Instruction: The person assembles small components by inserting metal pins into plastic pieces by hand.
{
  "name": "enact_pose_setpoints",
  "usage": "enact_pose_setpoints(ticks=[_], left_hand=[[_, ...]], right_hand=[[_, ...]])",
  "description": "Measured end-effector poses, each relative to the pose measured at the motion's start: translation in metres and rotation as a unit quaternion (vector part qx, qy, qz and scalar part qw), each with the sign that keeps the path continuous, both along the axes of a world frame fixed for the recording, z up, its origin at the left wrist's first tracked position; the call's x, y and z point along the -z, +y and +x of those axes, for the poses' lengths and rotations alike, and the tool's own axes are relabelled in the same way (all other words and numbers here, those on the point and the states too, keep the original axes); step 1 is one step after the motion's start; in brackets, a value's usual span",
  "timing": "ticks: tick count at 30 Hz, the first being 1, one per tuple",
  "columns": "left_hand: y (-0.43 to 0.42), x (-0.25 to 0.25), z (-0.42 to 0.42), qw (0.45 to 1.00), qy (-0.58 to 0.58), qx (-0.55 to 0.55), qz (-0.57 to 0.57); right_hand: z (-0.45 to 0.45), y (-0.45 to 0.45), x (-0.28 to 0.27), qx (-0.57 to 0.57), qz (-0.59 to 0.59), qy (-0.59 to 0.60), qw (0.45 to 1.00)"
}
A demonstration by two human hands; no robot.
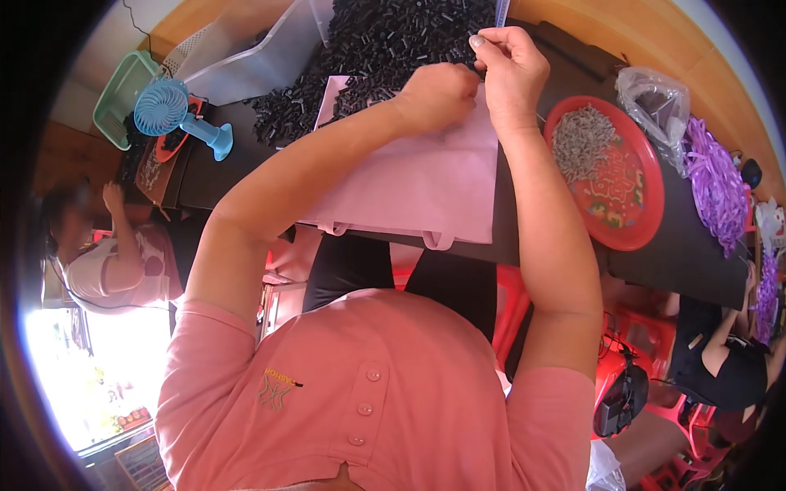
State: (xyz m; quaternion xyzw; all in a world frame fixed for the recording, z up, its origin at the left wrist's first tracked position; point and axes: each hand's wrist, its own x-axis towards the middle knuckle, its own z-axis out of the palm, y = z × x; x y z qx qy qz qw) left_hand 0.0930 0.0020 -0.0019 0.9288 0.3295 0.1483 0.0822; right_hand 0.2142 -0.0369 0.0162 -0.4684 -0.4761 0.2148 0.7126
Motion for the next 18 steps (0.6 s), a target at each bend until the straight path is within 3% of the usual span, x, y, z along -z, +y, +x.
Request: enact_pose_setpoints(ticks=[1,4,8,15,18], left_hand=[[0.002,0.003,-0.007,0.999,-0.043,-0.003,-0.001],[0.01,-0.001,-0.034,0.946,-0.239,-0.023,-0.217],[0.01,-0.012,-0.069,0.844,-0.337,-0.09,-0.407],[-0.007,-0.017,-0.099,0.66,-0.496,-0.079,-0.558],[-0.008,-0.012,-0.101,0.638,-0.512,-0.061,-0.572]], right_hand=[[0.0,0.0,0.001,-0.003,-0.002,-0.004,1.0],[-0.001,0.001,0.002,-0.015,-0.008,-0.013,1.0],[-0.009,-0.002,0.002,-0.049,-0.032,-0.034,0.998],[-0.029,-0.008,0.006,-0.12,-0.081,-0.102,0.984],[-0.037,-0.011,0.008,-0.143,-0.078,-0.132,0.978]])
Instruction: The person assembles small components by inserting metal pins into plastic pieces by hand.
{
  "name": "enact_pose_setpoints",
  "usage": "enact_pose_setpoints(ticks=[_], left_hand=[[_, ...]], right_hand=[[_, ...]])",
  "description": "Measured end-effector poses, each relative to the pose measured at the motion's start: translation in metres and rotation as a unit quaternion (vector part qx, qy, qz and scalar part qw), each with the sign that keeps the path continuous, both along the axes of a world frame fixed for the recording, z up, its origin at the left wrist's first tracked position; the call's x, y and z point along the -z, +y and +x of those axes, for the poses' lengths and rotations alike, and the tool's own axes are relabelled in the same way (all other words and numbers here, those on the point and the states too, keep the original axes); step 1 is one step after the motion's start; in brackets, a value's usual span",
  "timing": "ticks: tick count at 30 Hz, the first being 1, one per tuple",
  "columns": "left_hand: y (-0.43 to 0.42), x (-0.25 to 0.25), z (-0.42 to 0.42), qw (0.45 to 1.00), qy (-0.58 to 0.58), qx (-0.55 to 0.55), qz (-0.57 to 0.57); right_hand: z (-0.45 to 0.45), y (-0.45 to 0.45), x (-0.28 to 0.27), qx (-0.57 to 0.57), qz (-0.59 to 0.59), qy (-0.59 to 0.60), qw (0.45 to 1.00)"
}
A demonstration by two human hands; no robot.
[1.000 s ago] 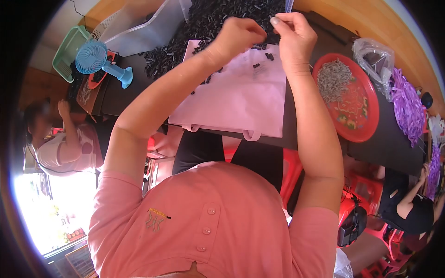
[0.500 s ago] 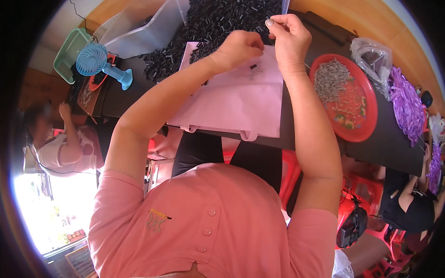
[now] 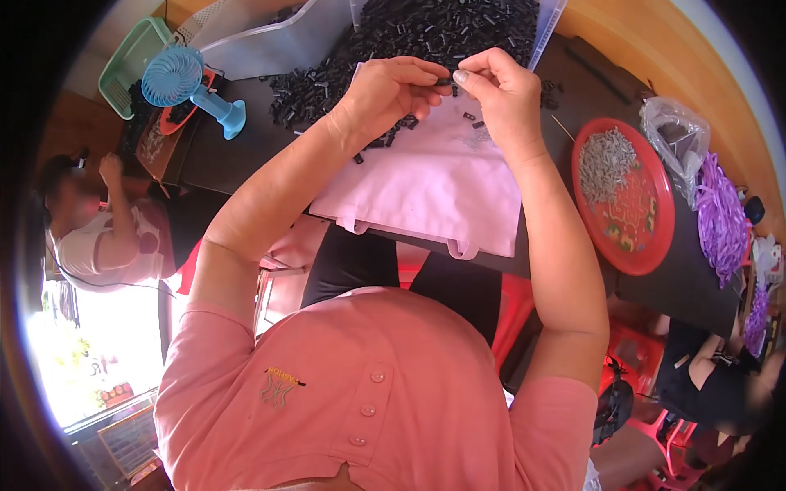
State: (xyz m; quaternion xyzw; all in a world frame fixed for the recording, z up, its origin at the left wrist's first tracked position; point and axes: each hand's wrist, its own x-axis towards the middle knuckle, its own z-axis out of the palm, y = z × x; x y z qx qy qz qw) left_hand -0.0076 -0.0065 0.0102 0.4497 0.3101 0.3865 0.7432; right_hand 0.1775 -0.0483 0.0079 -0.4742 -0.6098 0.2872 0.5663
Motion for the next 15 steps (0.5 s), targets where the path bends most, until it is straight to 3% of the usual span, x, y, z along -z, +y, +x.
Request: enact_pose_setpoints(ticks=[15], left_hand=[[-0.004,0.009,-0.006,0.998,-0.057,0.021,0.011]], right_hand=[[-0.009,-0.002,0.006,-0.027,0.001,0.0,1.0]])
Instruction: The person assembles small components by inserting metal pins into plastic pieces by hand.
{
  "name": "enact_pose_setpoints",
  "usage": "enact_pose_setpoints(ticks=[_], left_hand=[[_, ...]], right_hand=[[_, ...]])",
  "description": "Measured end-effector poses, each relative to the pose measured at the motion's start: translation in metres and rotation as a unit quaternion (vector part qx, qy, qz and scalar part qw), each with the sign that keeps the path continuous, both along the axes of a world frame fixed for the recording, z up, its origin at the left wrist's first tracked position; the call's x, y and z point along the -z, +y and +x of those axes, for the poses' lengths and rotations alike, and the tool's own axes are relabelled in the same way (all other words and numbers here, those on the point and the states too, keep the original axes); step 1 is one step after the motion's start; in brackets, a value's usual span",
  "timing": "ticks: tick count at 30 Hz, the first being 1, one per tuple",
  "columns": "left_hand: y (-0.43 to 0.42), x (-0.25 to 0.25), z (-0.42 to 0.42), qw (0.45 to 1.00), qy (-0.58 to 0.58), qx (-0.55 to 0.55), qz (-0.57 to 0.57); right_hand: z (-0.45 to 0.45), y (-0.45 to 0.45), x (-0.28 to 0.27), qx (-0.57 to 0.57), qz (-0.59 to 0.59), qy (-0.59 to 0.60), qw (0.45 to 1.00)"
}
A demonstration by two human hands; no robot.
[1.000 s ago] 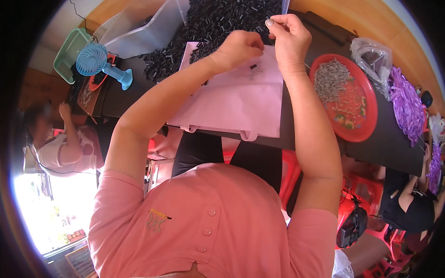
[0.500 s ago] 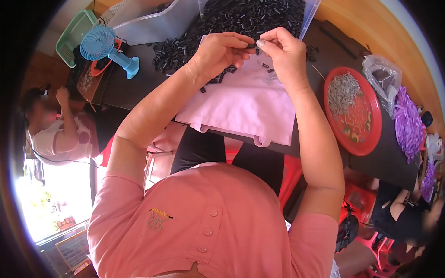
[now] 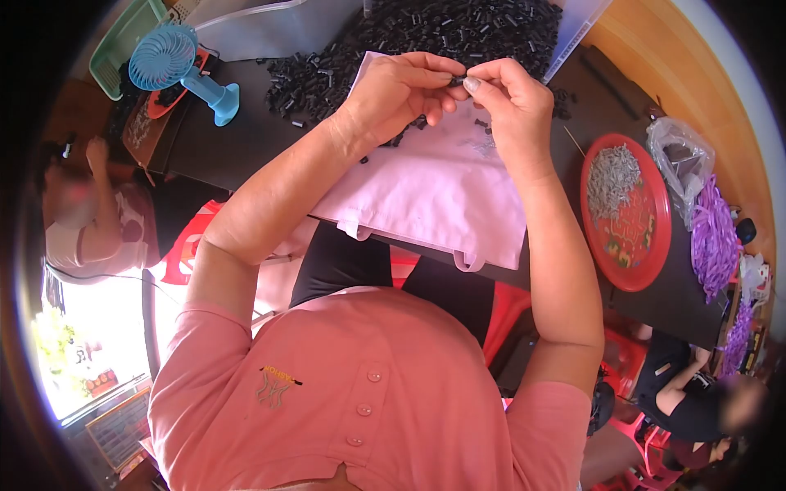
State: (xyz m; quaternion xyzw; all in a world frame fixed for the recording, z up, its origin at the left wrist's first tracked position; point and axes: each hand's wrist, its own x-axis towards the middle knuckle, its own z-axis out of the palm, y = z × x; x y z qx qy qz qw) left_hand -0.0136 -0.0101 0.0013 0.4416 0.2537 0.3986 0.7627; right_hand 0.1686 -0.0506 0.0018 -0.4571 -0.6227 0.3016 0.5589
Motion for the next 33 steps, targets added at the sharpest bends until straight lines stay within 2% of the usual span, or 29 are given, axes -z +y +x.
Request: enact_pose_setpoints(ticks=[4,7,10,15,21,30,33], left_hand=[[-0.004,-0.001,0.002,1.0,0.013,-0.006,0.003],[-0.007,-0.003,0.004,1.0,0.018,-0.012,-0.001],[-0.007,0.001,0.005,0.999,-0.024,-0.01,-0.023],[-0.002,0.008,0.008,0.989,-0.114,0.013,-0.094],[-0.002,0.013,0.007,0.993,-0.072,0.015,-0.095],[-0.004,0.011,0.007,0.993,-0.083,-0.001,-0.083],[-0.003,0.004,0.006,0.992,-0.072,-0.043,-0.092]], right_hand=[[-0.004,0.0,-0.001,0.043,0.034,0.012,0.998],[-0.008,-0.006,-0.007,0.06,0.068,-0.083,0.992],[-0.015,-0.008,-0.004,0.033,0.076,-0.115,0.99],[-0.015,-0.005,-0.001,0.064,0.086,-0.043,0.993],[-0.016,-0.007,0.001,0.083,0.088,-0.024,0.992],[-0.014,-0.008,0.001,0.068,0.074,-0.022,0.995],[-0.013,-0.007,0.0,0.073,0.075,-0.018,0.994]])
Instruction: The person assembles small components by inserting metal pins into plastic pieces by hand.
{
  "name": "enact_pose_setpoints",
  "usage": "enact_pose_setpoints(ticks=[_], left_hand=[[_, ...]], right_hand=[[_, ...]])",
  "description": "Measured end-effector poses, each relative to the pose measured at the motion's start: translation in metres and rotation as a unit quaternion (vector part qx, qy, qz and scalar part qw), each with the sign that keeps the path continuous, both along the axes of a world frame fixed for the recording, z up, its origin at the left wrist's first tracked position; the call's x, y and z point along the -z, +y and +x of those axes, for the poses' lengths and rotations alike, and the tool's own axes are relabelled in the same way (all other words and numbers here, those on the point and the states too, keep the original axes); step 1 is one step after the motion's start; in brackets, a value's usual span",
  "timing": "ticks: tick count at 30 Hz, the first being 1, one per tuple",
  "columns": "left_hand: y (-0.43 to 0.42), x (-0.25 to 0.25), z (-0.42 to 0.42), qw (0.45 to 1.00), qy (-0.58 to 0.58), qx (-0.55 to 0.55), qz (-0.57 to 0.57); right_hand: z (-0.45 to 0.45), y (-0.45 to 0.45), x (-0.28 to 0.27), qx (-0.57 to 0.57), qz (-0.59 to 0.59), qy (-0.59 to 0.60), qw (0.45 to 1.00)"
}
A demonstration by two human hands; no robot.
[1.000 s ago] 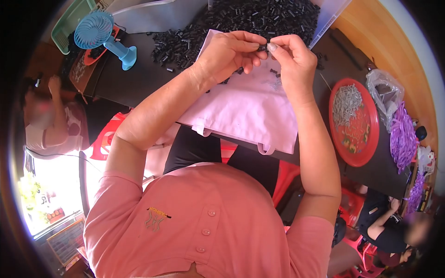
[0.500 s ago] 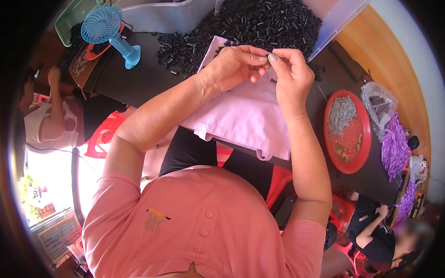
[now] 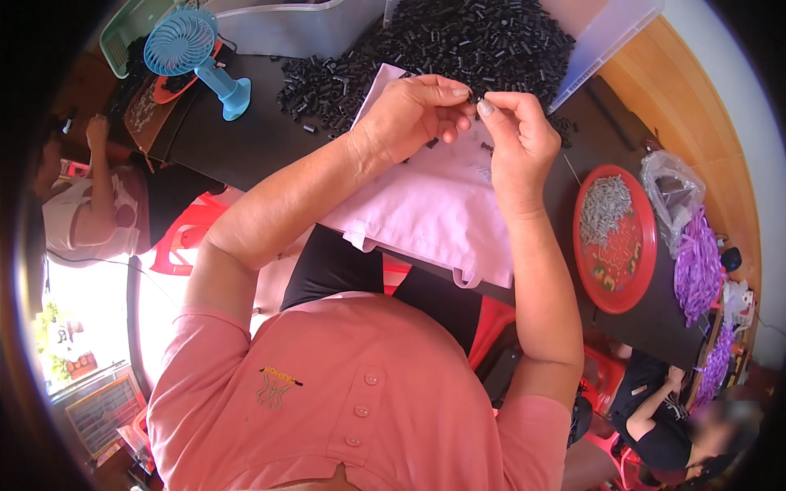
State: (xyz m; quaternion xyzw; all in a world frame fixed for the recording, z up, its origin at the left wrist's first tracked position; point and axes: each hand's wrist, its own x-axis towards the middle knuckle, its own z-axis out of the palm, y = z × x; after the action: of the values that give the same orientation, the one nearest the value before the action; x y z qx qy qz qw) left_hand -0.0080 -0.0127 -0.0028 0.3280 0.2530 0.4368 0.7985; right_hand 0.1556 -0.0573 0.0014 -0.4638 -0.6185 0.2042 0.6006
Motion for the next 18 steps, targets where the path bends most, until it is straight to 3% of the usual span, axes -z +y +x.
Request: enact_pose_setpoints(ticks=[10,18], left_hand=[[-0.001,-0.0047,-0.0038,0.998,0.03,-0.003,0.057],[-0.0089,-0.0084,0.0032,0.981,0.132,-0.026,0.137]], right_hand=[[0.005,0.0035,-0.0037,-0.041,-0.023,0.006,0.999],[0.0066,0.003,-0.0088,-0.02,0.016,-0.084,0.996]])
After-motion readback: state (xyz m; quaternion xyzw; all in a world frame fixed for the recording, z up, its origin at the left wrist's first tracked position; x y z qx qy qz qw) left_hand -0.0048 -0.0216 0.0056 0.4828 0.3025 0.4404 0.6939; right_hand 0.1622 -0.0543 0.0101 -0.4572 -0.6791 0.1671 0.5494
